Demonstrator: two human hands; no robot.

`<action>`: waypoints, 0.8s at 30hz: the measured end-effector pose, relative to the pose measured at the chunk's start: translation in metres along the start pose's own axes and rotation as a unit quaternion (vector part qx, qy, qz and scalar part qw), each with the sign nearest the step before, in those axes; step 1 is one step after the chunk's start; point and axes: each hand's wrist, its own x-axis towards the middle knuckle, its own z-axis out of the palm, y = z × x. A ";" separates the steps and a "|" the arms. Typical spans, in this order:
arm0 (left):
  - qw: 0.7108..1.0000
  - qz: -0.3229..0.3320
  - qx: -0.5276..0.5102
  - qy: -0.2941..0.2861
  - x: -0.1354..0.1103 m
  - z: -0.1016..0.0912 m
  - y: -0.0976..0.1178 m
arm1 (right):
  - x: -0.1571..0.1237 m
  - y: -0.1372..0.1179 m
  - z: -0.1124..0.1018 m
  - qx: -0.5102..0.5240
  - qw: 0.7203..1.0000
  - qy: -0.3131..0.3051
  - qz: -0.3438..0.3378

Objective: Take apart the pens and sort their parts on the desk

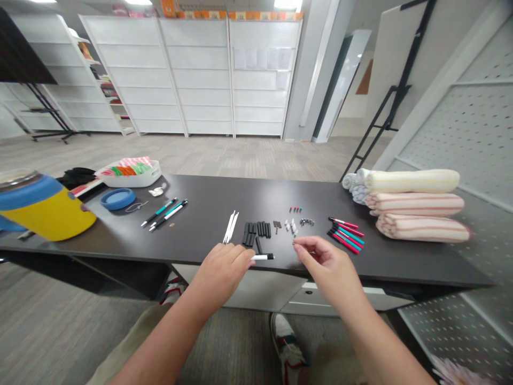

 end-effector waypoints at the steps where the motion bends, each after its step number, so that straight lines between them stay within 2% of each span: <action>1: 1.000 0.002 0.004 -0.001 0.000 0.000 0.000 | 0.004 -0.002 -0.006 -0.016 1.000 0.017 -0.017; 4: 1.000 0.001 0.013 -0.009 -0.001 0.000 0.000 | 0.020 -0.009 -0.029 -0.092 0.991 0.066 -0.065; 6: 1.000 -0.001 0.014 -0.016 -0.001 0.000 0.000 | 0.037 -0.014 -0.045 -0.171 0.977 0.098 -0.087; 9: 1.000 0.000 0.011 -0.013 -0.001 0.000 0.000 | 0.070 -0.024 -0.066 -0.269 0.951 0.094 -0.119; 11: 1.000 0.001 0.006 -0.006 0.000 0.000 0.000 | 0.097 -0.030 -0.074 -0.336 0.929 0.071 -0.140; 13: 1.000 0.002 0.002 -0.004 0.001 -0.001 0.000 | 0.126 -0.036 -0.076 -0.388 0.910 0.020 -0.141; 18: 1.000 -0.002 0.001 -0.023 0.002 -0.004 0.002 | 0.189 -0.031 -0.062 -0.510 0.840 -0.135 -0.130; 21: 1.000 -0.002 -0.005 -0.029 0.001 -0.005 0.002 | 0.208 -0.020 -0.050 -0.522 0.821 -0.185 -0.135; 24: 1.000 0.001 -0.010 -0.029 0.002 -0.007 0.003 | 0.213 -0.014 -0.045 -0.529 0.812 -0.207 -0.137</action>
